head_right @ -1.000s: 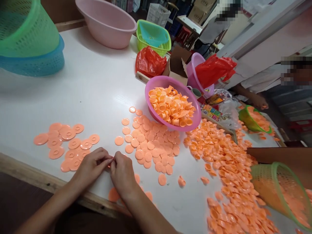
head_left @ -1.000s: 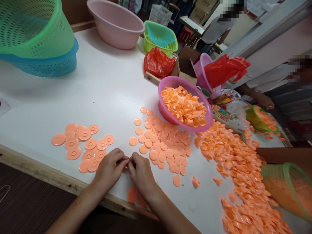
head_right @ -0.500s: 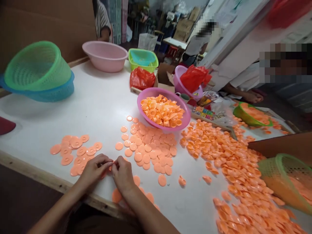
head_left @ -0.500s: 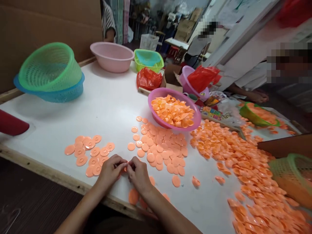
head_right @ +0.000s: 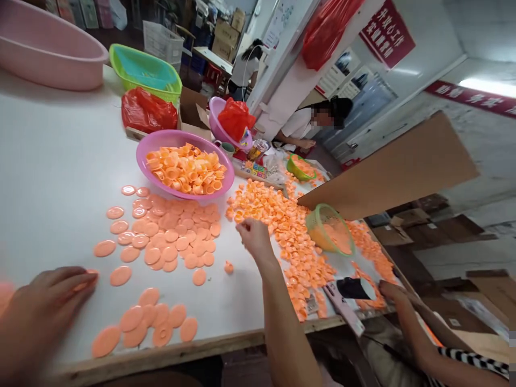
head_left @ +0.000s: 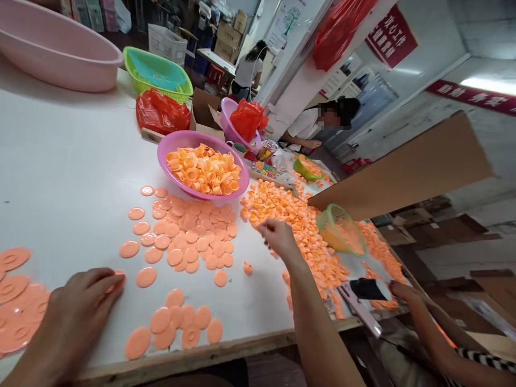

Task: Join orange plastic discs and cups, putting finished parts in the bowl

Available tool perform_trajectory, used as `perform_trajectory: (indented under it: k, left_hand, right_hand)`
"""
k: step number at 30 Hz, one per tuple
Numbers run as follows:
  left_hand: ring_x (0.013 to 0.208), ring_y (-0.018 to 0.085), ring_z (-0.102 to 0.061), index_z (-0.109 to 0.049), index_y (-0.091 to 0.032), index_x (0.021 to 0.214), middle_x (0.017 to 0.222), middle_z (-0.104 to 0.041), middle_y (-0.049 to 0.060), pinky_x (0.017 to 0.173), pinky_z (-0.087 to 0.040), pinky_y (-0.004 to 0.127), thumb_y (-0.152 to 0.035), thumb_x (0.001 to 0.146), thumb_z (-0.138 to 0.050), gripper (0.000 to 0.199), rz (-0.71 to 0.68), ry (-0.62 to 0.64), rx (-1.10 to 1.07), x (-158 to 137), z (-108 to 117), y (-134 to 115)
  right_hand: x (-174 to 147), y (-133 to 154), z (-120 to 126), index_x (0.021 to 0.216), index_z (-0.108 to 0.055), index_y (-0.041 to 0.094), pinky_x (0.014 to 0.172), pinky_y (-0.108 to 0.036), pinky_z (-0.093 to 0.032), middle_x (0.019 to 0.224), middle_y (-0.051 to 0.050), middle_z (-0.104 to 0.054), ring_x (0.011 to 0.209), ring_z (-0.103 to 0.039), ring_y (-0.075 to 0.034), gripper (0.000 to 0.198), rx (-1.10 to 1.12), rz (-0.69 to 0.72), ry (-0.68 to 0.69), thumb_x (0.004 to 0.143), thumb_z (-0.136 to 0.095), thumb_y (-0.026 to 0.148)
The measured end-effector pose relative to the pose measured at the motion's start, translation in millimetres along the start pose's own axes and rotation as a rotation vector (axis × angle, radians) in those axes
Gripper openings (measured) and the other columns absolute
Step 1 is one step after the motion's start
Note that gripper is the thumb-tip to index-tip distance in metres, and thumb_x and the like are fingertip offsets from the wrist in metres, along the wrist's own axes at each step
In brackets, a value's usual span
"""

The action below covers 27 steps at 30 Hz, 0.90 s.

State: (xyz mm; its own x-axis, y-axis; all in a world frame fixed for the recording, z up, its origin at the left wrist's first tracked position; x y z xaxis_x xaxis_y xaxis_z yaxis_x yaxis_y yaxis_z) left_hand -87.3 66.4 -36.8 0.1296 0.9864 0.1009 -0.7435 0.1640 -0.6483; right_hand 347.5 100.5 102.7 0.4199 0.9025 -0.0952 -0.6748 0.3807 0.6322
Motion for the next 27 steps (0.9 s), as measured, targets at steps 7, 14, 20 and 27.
perform_trajectory:
  k: [7,14,20,27]
  left_hand:
    - [0.106,0.028,-0.058,-0.065,-0.025,0.114,0.112,-0.065,0.008,0.087,-0.045,0.043,-0.036,0.085,-0.059,0.031,-0.056,-0.002,0.135,-16,8,-24]
    - [0.100,0.026,-0.056,-0.067,-0.027,0.106,0.103,-0.063,0.005,0.082,-0.038,0.041,-0.029,0.085,-0.059,0.022,0.037,0.074,0.160,-12,19,-21]
    - [0.097,0.024,-0.055,-0.070,-0.028,0.103,0.102,-0.061,0.005,0.083,-0.035,0.041,-0.024,0.086,-0.061,0.020,-0.040,0.101,0.080,-14,10,-32]
    - [0.097,0.024,-0.054,-0.070,-0.029,0.104,0.101,-0.062,0.005,0.084,-0.034,0.040,-0.029,0.085,-0.066,0.019,-0.038,0.084,0.031,-20,14,-26]
  right_hand:
    - [-68,-81,-65,0.066,-0.065,0.019,0.053,-0.027,-0.044,0.062,0.000,-0.061,0.057,-0.055,-0.016,0.015,-0.016,-0.020,0.081,0.055,-0.074,0.025]
    - [-96,-26,-134,0.096,-0.071,0.013,0.062,-0.033,-0.054,0.077,-0.008,-0.070,0.065,-0.065,-0.019,0.037,0.665,-0.298,0.378,0.068,-0.073,0.038]
    - [-116,56,-210,0.093,-0.074,0.017,0.054,-0.026,-0.052,0.068,0.001,-0.064,0.054,-0.061,-0.013,0.027,0.615,-0.110,0.532,0.071,-0.060,0.024]
    - [-132,101,-250,0.064,-0.062,0.020,0.049,-0.021,-0.041,0.055,0.003,-0.060,0.053,-0.055,-0.012,0.012,0.256,0.205,0.561,0.071,-0.055,0.014]
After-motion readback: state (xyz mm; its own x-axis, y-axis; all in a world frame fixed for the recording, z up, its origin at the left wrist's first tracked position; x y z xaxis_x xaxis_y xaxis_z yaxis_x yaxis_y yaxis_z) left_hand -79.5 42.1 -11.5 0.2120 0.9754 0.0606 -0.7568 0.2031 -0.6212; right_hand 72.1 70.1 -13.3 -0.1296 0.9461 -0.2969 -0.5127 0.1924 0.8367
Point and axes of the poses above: each hand's wrist, its own x-axis towards the middle knuckle, its own z-axis out of the back of the hand, y = z × x, the point moved 8 cm from there along x, towards the middle knuckle
